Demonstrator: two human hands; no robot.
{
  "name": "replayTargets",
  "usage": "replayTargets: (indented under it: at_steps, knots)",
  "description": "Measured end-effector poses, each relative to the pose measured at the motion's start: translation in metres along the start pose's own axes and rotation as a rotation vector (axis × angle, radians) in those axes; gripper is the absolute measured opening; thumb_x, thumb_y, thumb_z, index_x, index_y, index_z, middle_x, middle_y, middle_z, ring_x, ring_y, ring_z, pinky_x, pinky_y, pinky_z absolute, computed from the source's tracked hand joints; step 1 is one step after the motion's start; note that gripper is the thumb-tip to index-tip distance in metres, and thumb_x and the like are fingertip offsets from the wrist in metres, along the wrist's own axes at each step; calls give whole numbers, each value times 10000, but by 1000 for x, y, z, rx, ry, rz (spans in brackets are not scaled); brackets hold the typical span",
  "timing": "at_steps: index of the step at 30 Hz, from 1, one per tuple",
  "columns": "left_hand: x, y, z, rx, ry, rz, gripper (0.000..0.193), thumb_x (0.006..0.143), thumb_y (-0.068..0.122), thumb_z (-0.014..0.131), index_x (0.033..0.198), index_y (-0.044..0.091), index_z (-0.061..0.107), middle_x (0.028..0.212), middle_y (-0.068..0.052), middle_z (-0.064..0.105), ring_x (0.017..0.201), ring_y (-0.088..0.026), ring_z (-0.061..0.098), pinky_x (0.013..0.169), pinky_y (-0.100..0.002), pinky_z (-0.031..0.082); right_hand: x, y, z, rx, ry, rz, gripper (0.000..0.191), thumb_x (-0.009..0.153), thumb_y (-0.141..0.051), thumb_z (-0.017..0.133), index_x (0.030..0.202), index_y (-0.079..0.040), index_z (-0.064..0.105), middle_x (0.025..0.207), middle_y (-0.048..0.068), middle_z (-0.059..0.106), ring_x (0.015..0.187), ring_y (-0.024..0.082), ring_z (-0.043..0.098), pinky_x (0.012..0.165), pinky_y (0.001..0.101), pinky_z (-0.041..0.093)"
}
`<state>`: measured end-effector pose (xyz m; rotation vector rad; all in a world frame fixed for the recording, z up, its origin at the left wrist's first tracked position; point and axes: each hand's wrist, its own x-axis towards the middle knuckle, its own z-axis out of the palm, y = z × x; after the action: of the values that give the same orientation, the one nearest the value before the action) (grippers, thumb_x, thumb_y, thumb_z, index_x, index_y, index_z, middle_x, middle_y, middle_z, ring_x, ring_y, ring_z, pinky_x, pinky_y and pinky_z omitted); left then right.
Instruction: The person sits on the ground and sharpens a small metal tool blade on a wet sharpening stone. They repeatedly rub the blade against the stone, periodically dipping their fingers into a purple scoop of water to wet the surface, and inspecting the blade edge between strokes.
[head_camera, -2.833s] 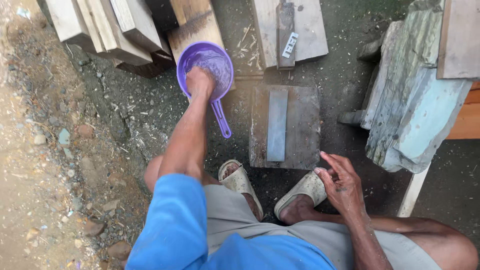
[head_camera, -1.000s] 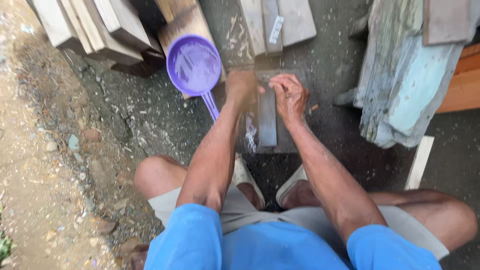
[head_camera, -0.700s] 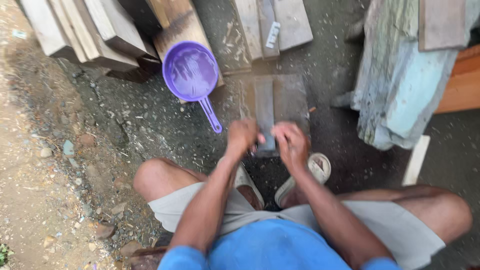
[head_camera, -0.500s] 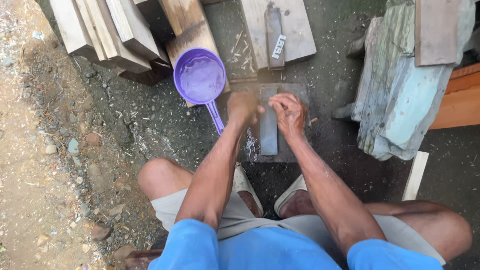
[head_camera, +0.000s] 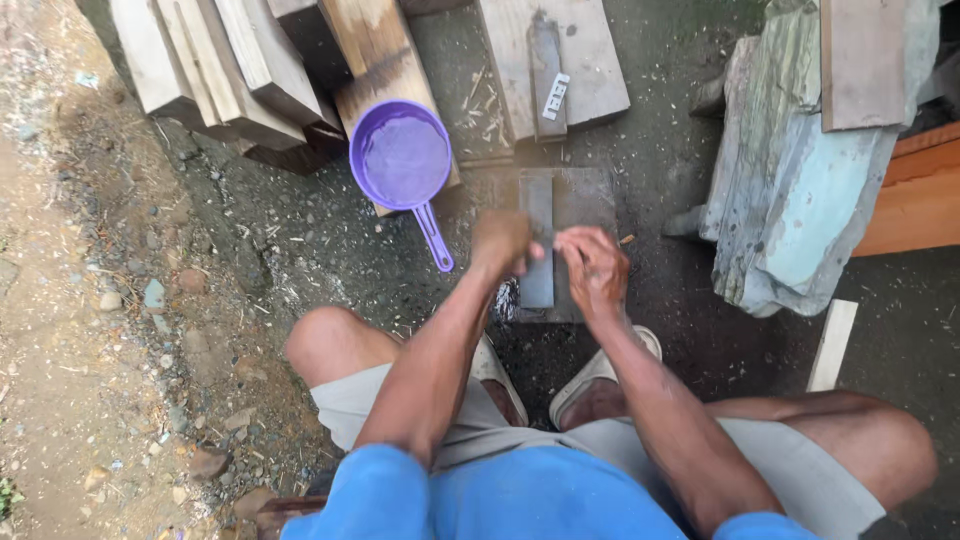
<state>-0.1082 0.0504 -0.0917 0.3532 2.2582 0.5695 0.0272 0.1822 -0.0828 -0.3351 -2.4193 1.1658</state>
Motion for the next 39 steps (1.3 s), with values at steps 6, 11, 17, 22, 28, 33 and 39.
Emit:
replayTargets:
  at_steps: [6,11,17,22,28,33,39]
  knots:
    - [-18,-18,21,342,100,176,185,877,218,686,878,71,798,789,-152,735,754,-323,740,683,-449,590,-8,-40,-11,21,-24,52,114,952,-97,669,923,-65,774,1016,98,752,957,243,742,839,361,581]
    - [24,-10,-30,454,238,261,88,825,150,707,823,99,778,765,-118,747,734,-252,753,668,-399,589,41,-12,17,25,-1,-30,120,954,-105,667,937,-43,769,1006,113,758,916,271,737,826,378,573]
    - [-77,-18,37,-522,57,-338,413,1018,344,512,826,65,749,666,-94,747,506,-217,715,597,-355,611,-37,-24,-14,10,-121,64,118,925,-75,659,944,-62,774,1018,113,748,911,223,738,778,340,598]
    - [-8,-5,-23,193,87,106,196,833,269,664,767,139,796,644,-58,726,555,-203,709,571,-396,588,33,-28,13,-67,-48,-38,112,949,-100,691,935,-116,802,1039,58,780,959,211,743,841,354,583]
    - [-25,-19,13,-37,8,-32,311,1079,263,500,950,105,734,735,-98,792,670,-246,822,641,-389,653,0,-17,0,81,-113,3,198,1033,-165,609,911,-115,756,1070,53,770,1022,185,729,923,366,580]
    - [-16,-22,30,153,-147,72,298,1028,253,561,880,146,796,736,-56,808,700,-216,806,725,-371,607,-40,20,6,-135,-8,-16,132,960,-154,679,972,-97,797,1051,71,755,1022,229,726,896,425,539]
    - [10,9,-24,447,115,192,102,831,175,749,806,105,818,705,-58,725,742,-243,751,705,-406,583,31,5,15,-23,-15,129,83,947,-154,721,974,-136,798,1063,42,764,919,188,732,828,328,566]
